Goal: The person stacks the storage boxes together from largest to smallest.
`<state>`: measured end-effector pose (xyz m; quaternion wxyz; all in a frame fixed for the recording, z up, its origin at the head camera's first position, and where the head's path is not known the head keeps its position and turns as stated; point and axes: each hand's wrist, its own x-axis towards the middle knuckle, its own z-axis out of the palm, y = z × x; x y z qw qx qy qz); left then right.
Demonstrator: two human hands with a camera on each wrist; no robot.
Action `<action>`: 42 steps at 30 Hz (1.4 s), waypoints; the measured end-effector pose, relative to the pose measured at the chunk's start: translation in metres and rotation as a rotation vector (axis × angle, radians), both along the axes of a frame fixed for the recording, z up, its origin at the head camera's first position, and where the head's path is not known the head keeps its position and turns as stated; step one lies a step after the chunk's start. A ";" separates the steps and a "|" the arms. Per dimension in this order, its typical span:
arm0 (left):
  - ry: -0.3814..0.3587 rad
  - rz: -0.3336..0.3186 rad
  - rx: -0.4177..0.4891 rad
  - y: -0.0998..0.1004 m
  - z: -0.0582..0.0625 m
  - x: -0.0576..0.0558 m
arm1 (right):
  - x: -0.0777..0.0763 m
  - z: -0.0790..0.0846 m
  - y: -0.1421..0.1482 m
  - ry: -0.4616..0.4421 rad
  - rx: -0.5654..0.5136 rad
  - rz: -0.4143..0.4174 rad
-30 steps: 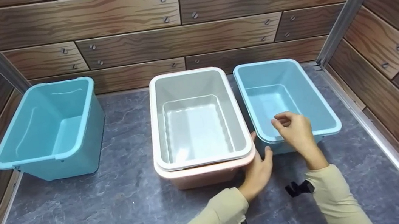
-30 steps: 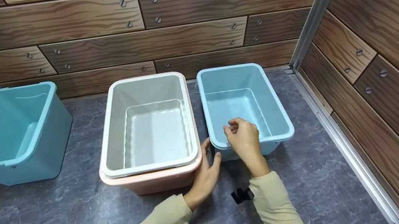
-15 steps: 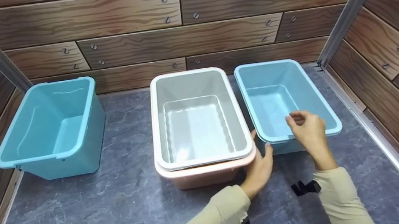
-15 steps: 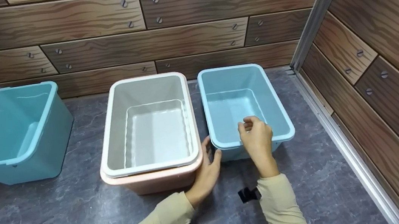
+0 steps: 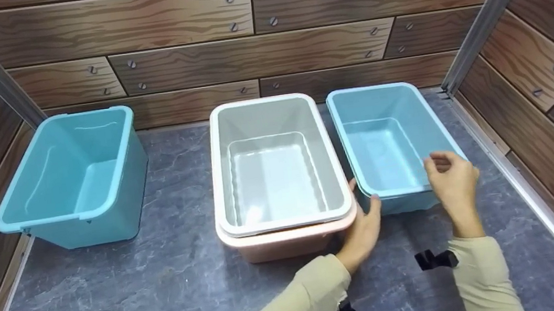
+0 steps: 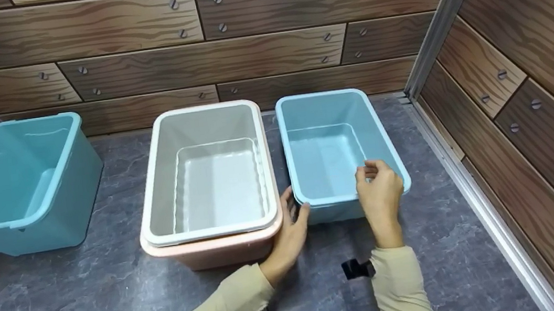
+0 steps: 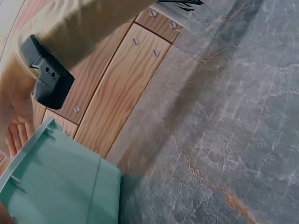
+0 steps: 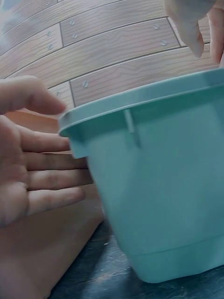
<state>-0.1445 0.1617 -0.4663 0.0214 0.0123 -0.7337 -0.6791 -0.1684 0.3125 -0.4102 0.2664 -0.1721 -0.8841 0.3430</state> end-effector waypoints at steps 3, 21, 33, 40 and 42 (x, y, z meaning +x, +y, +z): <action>-0.018 -0.022 0.042 0.001 0.000 -0.001 | 0.002 0.000 0.004 0.020 -0.005 -0.017; -0.048 0.025 0.003 0.004 0.005 -0.003 | 0.003 -0.003 0.019 0.082 -0.075 -0.111; -0.027 0.007 0.064 0.005 0.004 -0.003 | -0.001 -0.022 0.041 0.200 -0.177 -0.296; -0.005 0.018 0.041 0.005 0.003 -0.003 | 0.000 -0.030 0.052 0.071 -0.309 -0.303; -0.003 0.026 0.026 0.005 0.004 -0.003 | -0.001 -0.030 0.055 0.033 -0.348 -0.293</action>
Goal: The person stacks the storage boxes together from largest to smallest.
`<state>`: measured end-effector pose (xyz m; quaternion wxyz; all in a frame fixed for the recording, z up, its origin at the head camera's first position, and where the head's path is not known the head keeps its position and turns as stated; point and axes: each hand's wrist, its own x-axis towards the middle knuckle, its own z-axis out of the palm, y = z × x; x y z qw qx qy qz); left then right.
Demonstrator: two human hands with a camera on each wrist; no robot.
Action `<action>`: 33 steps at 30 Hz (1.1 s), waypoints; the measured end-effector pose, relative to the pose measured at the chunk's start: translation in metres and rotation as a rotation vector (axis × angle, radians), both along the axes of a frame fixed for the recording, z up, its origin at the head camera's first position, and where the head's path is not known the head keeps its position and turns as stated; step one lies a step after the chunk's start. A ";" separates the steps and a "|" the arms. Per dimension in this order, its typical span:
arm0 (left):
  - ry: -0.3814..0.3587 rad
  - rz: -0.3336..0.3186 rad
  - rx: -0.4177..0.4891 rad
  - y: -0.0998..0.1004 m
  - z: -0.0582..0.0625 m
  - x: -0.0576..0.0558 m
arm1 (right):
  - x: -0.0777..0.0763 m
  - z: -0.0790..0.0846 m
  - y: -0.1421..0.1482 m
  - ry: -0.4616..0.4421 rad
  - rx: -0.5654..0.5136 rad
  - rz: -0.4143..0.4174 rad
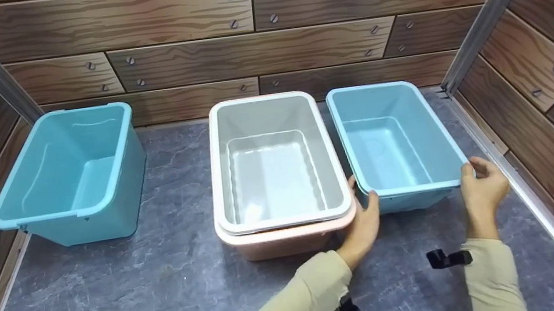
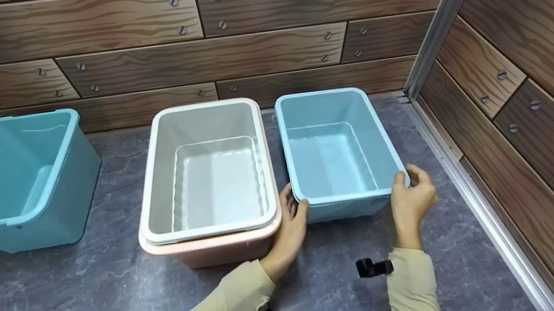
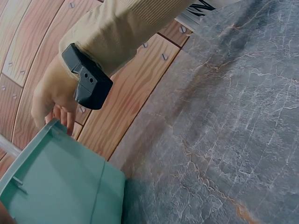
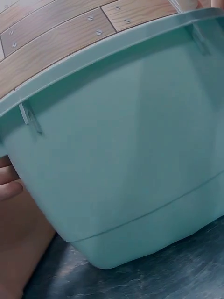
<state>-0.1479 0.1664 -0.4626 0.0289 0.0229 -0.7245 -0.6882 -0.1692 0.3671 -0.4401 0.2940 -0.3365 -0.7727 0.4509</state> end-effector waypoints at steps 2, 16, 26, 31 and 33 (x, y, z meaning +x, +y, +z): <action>-0.001 0.004 -0.012 -0.001 0.000 0.000 | 0.000 -0.001 0.001 -0.018 -0.030 0.008; -0.009 0.016 -0.027 -0.001 0.001 0.004 | 0.001 -0.001 -0.002 -0.079 -0.066 -0.003; 0.021 0.038 0.012 -0.001 -0.001 0.011 | 0.010 0.004 0.005 -0.136 -0.108 0.015; 0.023 0.061 0.011 0.000 0.001 0.008 | 0.008 0.009 0.011 -0.190 -0.127 0.085; 0.022 0.055 0.023 0.001 0.001 0.007 | 0.006 0.009 0.012 -0.204 -0.109 0.121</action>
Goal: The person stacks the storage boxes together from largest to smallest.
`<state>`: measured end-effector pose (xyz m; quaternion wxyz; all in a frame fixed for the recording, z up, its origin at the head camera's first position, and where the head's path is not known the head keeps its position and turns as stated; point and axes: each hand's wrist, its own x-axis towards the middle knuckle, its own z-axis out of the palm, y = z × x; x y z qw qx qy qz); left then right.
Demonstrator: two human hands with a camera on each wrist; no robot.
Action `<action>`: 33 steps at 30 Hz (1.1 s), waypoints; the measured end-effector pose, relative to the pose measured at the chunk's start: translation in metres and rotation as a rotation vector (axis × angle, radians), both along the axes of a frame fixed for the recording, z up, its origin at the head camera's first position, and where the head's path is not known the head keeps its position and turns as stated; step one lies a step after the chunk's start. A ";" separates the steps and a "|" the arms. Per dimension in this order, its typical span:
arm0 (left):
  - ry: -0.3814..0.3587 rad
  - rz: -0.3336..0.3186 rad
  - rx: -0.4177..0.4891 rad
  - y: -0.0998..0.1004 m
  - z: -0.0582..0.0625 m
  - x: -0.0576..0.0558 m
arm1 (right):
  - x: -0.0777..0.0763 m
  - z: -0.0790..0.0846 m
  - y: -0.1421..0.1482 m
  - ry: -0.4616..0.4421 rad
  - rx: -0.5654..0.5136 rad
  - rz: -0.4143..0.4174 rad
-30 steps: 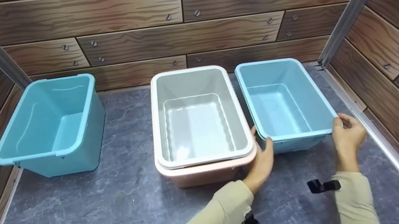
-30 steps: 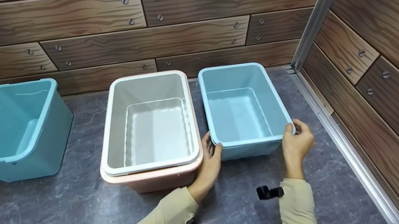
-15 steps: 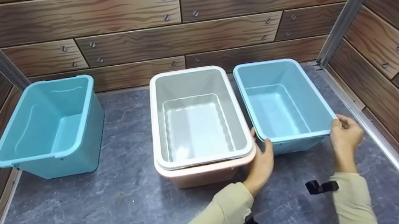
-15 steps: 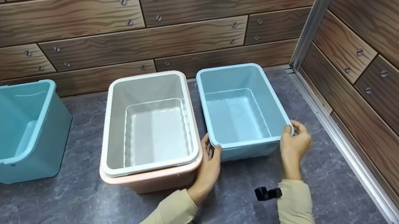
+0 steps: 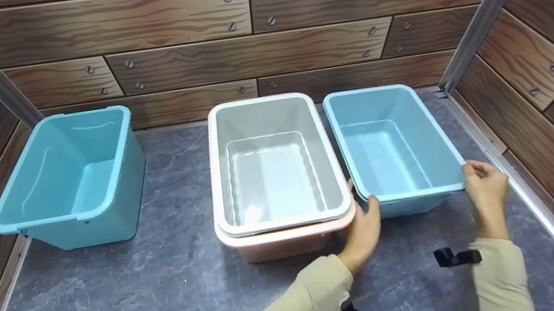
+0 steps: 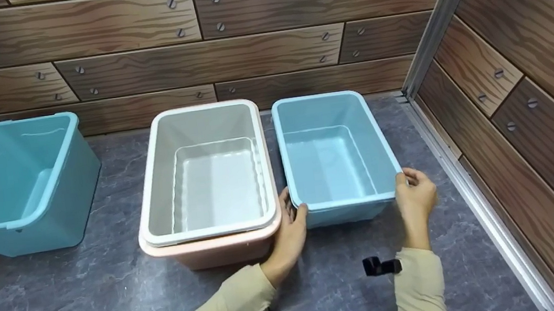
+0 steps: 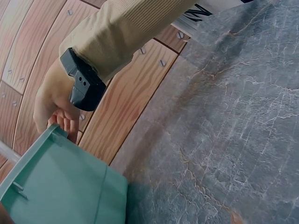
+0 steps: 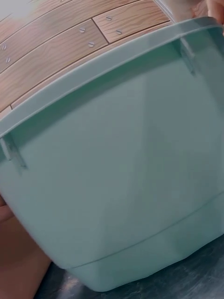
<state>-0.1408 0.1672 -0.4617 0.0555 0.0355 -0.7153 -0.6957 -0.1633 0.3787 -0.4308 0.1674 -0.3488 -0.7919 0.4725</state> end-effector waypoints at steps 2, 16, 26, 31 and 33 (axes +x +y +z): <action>-0.003 -0.011 0.007 0.001 0.000 -0.001 | -0.001 0.000 0.002 -0.011 0.028 0.037; -0.005 -0.045 0.026 0.001 -0.001 -0.003 | -0.012 -0.001 0.006 0.056 -0.028 0.136; 0.034 -0.061 0.022 0.002 -0.003 -0.001 | -0.014 -0.001 0.003 0.104 -0.045 0.094; 0.042 -0.075 0.025 0.002 -0.004 0.000 | -0.014 -0.001 0.002 0.112 -0.057 0.082; 0.034 -0.085 0.031 0.002 -0.003 0.000 | -0.014 0.000 0.002 0.121 -0.068 0.081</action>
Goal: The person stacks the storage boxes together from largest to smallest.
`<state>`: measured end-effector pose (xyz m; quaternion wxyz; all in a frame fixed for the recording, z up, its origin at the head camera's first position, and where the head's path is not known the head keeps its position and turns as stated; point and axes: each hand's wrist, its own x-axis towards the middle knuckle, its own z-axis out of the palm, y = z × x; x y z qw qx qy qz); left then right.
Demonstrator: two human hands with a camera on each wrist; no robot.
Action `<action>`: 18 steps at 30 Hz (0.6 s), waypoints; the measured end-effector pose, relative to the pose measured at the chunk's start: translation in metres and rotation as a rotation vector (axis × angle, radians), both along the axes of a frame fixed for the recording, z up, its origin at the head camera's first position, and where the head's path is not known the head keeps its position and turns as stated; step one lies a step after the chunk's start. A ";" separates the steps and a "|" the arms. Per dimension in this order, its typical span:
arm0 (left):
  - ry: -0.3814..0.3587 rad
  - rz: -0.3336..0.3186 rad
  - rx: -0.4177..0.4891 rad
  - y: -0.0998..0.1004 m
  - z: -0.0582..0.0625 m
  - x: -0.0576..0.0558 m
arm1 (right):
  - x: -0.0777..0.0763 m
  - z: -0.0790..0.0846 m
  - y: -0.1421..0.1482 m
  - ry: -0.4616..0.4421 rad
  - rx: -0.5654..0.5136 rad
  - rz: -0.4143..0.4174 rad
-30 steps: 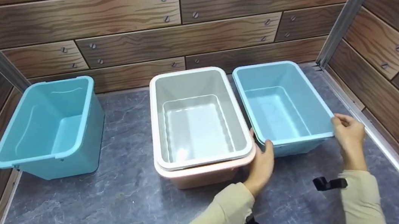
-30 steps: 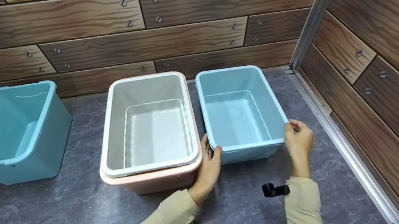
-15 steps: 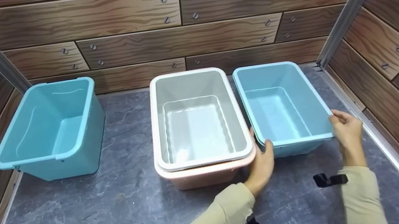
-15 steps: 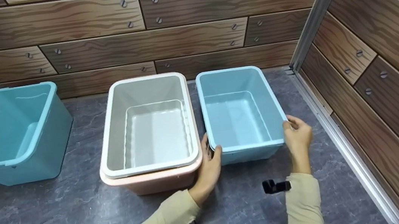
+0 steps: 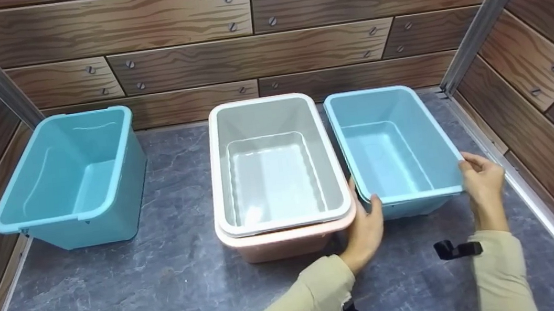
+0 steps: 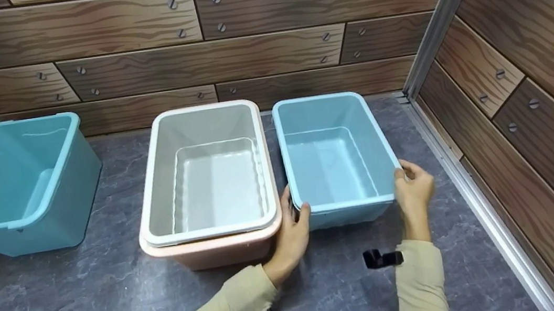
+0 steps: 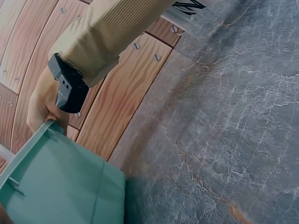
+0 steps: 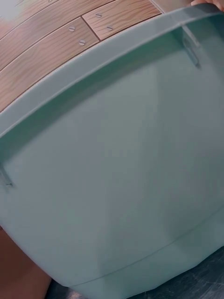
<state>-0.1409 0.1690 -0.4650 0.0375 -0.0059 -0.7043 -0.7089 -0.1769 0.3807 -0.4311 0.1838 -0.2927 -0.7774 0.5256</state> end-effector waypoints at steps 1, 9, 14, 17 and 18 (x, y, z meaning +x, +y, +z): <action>-0.006 -0.005 0.004 0.000 0.000 0.000 | 0.000 0.000 0.000 0.001 -0.007 -0.003; -0.023 -0.037 0.040 0.000 0.003 0.002 | 0.003 0.003 0.001 0.018 -0.043 -0.014; -0.019 -0.072 0.051 0.000 0.005 0.005 | 0.004 0.006 0.003 0.029 -0.101 -0.039; -0.007 -0.092 0.051 0.000 0.007 0.006 | 0.005 0.008 0.004 0.034 -0.102 -0.042; -0.002 -0.096 0.049 0.000 0.007 0.006 | 0.005 0.009 0.004 0.041 -0.119 -0.048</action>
